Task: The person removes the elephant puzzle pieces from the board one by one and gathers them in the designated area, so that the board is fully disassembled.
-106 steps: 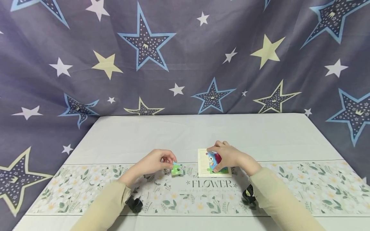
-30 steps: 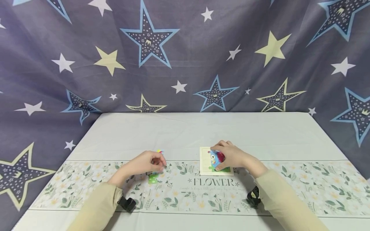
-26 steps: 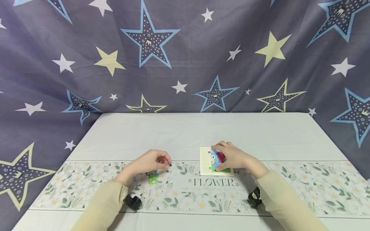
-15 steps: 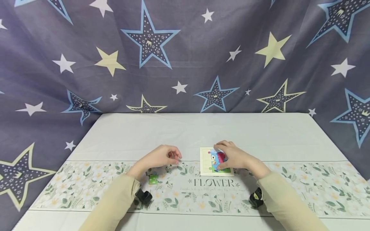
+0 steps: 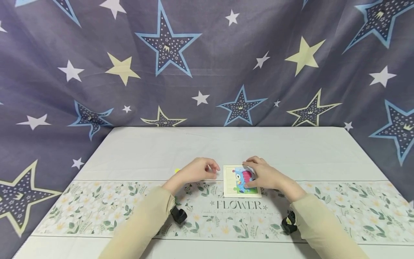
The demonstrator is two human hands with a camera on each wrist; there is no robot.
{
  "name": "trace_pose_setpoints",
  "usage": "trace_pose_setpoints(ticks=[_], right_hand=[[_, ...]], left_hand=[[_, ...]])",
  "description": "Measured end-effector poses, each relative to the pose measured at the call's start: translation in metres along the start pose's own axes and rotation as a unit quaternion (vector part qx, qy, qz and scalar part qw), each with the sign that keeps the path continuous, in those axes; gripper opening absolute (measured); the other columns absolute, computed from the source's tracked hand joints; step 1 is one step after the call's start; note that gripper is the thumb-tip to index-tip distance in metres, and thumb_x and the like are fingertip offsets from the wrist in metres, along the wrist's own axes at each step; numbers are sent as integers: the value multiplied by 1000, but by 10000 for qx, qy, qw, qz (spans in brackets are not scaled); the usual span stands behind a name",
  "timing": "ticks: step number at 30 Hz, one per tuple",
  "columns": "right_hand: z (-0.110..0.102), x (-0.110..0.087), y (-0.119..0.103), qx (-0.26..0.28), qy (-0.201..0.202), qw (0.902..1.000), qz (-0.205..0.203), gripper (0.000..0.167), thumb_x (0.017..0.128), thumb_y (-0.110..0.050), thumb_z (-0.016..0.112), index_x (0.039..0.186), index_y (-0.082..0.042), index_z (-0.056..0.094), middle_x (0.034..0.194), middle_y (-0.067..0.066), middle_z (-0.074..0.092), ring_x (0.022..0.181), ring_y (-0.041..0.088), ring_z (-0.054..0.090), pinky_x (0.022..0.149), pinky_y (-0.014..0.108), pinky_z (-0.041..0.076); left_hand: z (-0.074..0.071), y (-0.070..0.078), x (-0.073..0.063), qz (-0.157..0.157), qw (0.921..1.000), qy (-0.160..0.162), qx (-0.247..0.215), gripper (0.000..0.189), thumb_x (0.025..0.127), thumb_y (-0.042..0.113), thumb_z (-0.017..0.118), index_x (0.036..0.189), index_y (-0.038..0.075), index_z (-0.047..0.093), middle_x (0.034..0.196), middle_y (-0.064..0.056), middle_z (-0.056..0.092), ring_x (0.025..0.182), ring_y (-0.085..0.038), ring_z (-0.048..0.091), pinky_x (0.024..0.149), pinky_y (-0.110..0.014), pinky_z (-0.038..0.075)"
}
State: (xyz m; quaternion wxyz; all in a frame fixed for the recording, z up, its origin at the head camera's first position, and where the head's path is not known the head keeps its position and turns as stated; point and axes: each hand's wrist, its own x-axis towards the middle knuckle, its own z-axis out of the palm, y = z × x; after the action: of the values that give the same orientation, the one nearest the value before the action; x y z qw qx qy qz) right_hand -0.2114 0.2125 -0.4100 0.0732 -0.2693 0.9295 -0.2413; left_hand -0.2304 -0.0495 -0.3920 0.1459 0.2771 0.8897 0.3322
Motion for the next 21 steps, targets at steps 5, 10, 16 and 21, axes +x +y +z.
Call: trace_pose_setpoints(ticks=[5,10,16,21], right_hand=[[0,0,0,15,-19,9999,105,80,71,-40,74,130,4,44,130,20,40,120,37,35,95,54,33],[-1,0,1,-41,-62,9999,109,83,69,-44,75,130,4,44,126,18,43,117,35,37,94,52,34],[-1,1,1,-123,-95,9998,102,82,68,-42,76,129,4,46,125,17,44,116,35,38,94,51,35],[-1,2,0,-217,-93,9997,92,80,67,-41,77,127,3,48,123,16,45,114,34,40,93,49,36]], left_hand=[[10,8,15,-55,9999,91,93,22,80,14,67,101,9,66,86,4,62,77,-8,55,72,-22,43],[18,15,26,-124,9995,72,295,25,79,17,69,102,11,66,88,4,63,81,-7,55,77,-22,43],[25,22,37,-284,9978,166,572,21,79,19,69,99,12,67,84,5,63,78,-7,54,75,-22,42],[31,28,42,-479,9951,296,807,17,78,20,70,93,13,67,80,6,60,73,-7,52,69,-21,41]])
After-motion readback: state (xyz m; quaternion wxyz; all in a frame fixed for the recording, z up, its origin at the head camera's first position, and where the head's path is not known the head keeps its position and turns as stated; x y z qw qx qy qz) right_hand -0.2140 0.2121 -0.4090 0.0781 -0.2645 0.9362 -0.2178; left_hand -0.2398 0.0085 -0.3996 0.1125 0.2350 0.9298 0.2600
